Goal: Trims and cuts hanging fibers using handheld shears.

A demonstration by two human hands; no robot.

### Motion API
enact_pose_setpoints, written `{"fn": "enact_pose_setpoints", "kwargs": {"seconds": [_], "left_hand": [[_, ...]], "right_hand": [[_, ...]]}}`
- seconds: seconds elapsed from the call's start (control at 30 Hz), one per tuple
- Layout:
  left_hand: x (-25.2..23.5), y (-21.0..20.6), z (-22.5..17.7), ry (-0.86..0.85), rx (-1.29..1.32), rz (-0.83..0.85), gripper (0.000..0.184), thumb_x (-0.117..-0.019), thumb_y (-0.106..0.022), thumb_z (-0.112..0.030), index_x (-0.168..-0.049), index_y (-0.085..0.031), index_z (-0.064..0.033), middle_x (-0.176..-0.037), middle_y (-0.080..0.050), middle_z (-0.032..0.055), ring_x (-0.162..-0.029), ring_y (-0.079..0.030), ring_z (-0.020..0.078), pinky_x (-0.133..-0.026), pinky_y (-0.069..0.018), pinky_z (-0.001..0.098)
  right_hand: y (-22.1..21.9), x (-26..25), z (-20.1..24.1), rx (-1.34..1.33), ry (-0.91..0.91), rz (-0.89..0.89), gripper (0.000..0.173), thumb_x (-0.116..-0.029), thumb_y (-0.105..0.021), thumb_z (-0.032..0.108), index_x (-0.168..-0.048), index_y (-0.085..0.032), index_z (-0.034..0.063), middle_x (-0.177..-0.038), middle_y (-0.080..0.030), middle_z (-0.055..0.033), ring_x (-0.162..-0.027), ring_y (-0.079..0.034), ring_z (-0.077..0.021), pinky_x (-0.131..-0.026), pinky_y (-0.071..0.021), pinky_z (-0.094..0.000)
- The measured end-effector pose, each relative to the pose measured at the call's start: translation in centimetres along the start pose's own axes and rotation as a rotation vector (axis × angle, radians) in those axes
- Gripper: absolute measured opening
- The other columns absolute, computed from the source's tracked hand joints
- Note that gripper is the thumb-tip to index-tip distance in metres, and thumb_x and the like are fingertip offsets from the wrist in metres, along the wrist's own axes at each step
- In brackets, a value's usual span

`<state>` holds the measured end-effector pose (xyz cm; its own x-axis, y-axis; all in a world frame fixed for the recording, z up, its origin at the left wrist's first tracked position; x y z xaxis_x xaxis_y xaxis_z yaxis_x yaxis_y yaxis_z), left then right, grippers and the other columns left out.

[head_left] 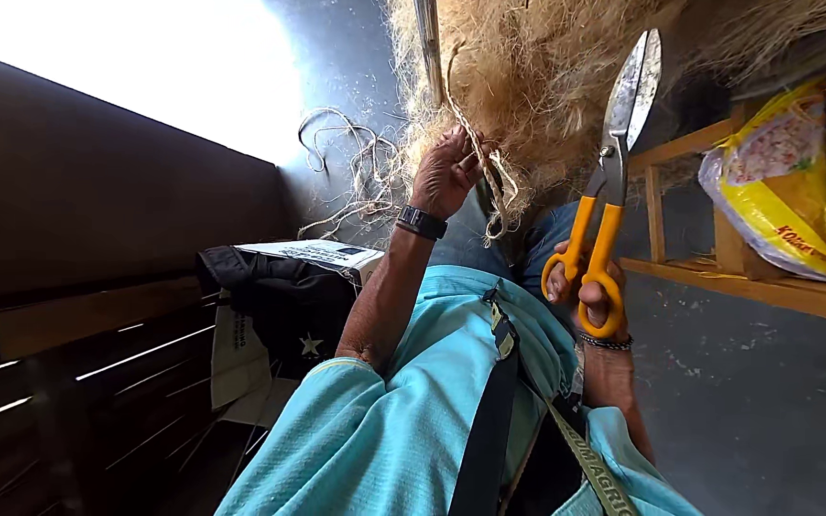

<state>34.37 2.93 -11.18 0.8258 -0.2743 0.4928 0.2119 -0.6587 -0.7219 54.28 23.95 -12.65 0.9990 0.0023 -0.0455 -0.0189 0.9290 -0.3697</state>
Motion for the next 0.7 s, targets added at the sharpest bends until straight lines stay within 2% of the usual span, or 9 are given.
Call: {"fn": "enact_pose_setpoints", "kwargs": {"seconds": [0.07, 0.1, 0.17, 0.23, 0.3, 0.4, 0.5, 0.6, 0.7], "left_hand": [[0.2, 0.8, 0.0, -0.020, -0.005, 0.048, 0.020, -0.1114, -0.038, -0.020, -0.118, -0.054, -0.0097, -0.100, -0.070, 0.0110, -0.084, -0.072, 0.0214, -0.077, -0.0619, 0.0381], [0.3, 1.2, 0.0, -0.025, 0.008, 0.108, 0.026, -0.1114, -0.036, -0.022, -0.125, -0.054, -0.0091, -0.106, -0.070, 0.0131, -0.090, -0.072, 0.0250, -0.082, -0.0608, 0.0436], [0.6, 1.7, 0.3, -0.023, 0.030, 0.277, 0.028, -0.1083, -0.037, -0.021, -0.131, -0.051, -0.0115, -0.113, -0.068, 0.0133, -0.098, -0.070, 0.0280, -0.086, -0.0586, 0.0484], [0.7, 1.5, 0.8, -0.024, 0.033, 0.398, 0.032, -0.1015, -0.051, -0.017, -0.133, -0.049, -0.0128, -0.115, -0.069, 0.0114, -0.095, -0.071, 0.0243, -0.081, -0.0602, 0.0428], [0.9, 0.9, 1.5, -0.028, 0.010, 0.442, 0.039, -0.0985, -0.057, -0.011, -0.136, -0.049, -0.0127, -0.115, -0.071, 0.0107, -0.091, -0.072, 0.0209, -0.078, -0.0604, 0.0374], [1.0, 0.1, 2.5, -0.026, -0.028, 0.410, 0.033, -0.0980, -0.054, 0.000, -0.129, -0.054, -0.0098, -0.111, -0.072, 0.0113, -0.085, -0.071, 0.0179, -0.075, -0.0602, 0.0317], [0.9, 0.1, 3.2, -0.029, -0.054, 0.371, 0.025, -0.1003, -0.051, 0.000, -0.124, -0.058, -0.0071, -0.100, -0.071, 0.0096, -0.080, -0.069, 0.0167, -0.074, -0.0593, 0.0316], [1.2, 0.1, 3.3, -0.031, -0.096, 0.350, 0.032, -0.1030, -0.046, -0.003, -0.133, -0.054, -0.0101, -0.097, -0.069, 0.0067, -0.083, -0.070, 0.0211, -0.082, -0.0616, 0.0434], [1.6, -0.2, 3.1, -0.037, -0.203, 0.247, 0.032, -0.1068, -0.043, -0.005, -0.137, -0.052, -0.0055, -0.098, -0.068, 0.0096, -0.076, -0.070, 0.0187, -0.070, -0.0628, 0.0349]], "right_hand": [[-0.1, -0.1, 0.5, 0.026, -0.024, -0.029, 0.064, -0.0851, -0.078, 0.053, -0.128, -0.061, 0.0088, -0.072, -0.068, 0.0009, -0.059, -0.066, -0.0124, -0.060, -0.0596, -0.0303], [-0.1, -0.1, 0.6, 0.033, -0.035, -0.035, 0.064, -0.0842, -0.080, 0.051, -0.128, -0.061, 0.0086, -0.072, -0.067, 0.0010, -0.059, -0.065, -0.0124, -0.060, -0.0597, -0.0303], [0.0, -0.3, 0.4, 0.015, -0.056, -0.037, 0.062, -0.0834, -0.082, 0.047, -0.127, -0.061, 0.0085, -0.072, -0.067, 0.0007, -0.059, -0.065, -0.0124, -0.060, -0.0599, -0.0303], [0.1, -0.6, -0.2, -0.004, -0.074, -0.026, 0.060, -0.0841, -0.082, 0.045, -0.127, -0.062, 0.0088, -0.072, -0.068, 0.0005, -0.059, -0.066, -0.0123, -0.061, -0.0602, -0.0301], [0.0, -0.9, -0.7, 0.018, -0.098, -0.034, 0.060, -0.0836, -0.082, 0.046, -0.126, -0.061, 0.0098, -0.071, -0.067, 0.0019, -0.059, -0.066, -0.0115, -0.060, -0.0607, -0.0301], [-0.3, -1.2, -1.3, 0.021, -0.138, -0.080, 0.061, -0.0813, -0.085, 0.041, -0.126, -0.062, 0.0062, -0.070, -0.066, 0.0009, -0.056, -0.064, -0.0117, -0.057, -0.0599, -0.0295], [-0.6, -1.2, -1.7, 0.034, -0.186, -0.103, 0.060, -0.0800, -0.086, 0.036, -0.123, -0.062, 0.0035, -0.070, -0.066, -0.0006, -0.055, -0.064, -0.0121, -0.055, -0.0595, -0.0284], [-0.6, -1.0, -2.0, 0.037, -0.209, -0.117, 0.058, -0.0796, -0.087, 0.033, -0.122, -0.062, 0.0017, -0.071, -0.066, -0.0019, -0.054, -0.064, -0.0123, -0.054, -0.0591, -0.0278], [-0.8, -0.7, -2.1, 0.047, -0.207, -0.124, 0.057, -0.0800, -0.087, 0.030, -0.122, -0.062, 0.0007, -0.072, -0.067, -0.0029, -0.054, -0.064, -0.0127, -0.053, -0.0591, -0.0276]]}}
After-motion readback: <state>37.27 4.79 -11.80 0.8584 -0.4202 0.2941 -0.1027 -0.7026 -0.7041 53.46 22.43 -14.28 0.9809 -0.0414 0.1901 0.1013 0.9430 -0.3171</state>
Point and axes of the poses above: each hand's wrist, its own x-axis away from the middle knuckle, its own y-axis out of the back of the hand, z = x × y, the point moved 1 cm from there along -x, towards the middle knuckle
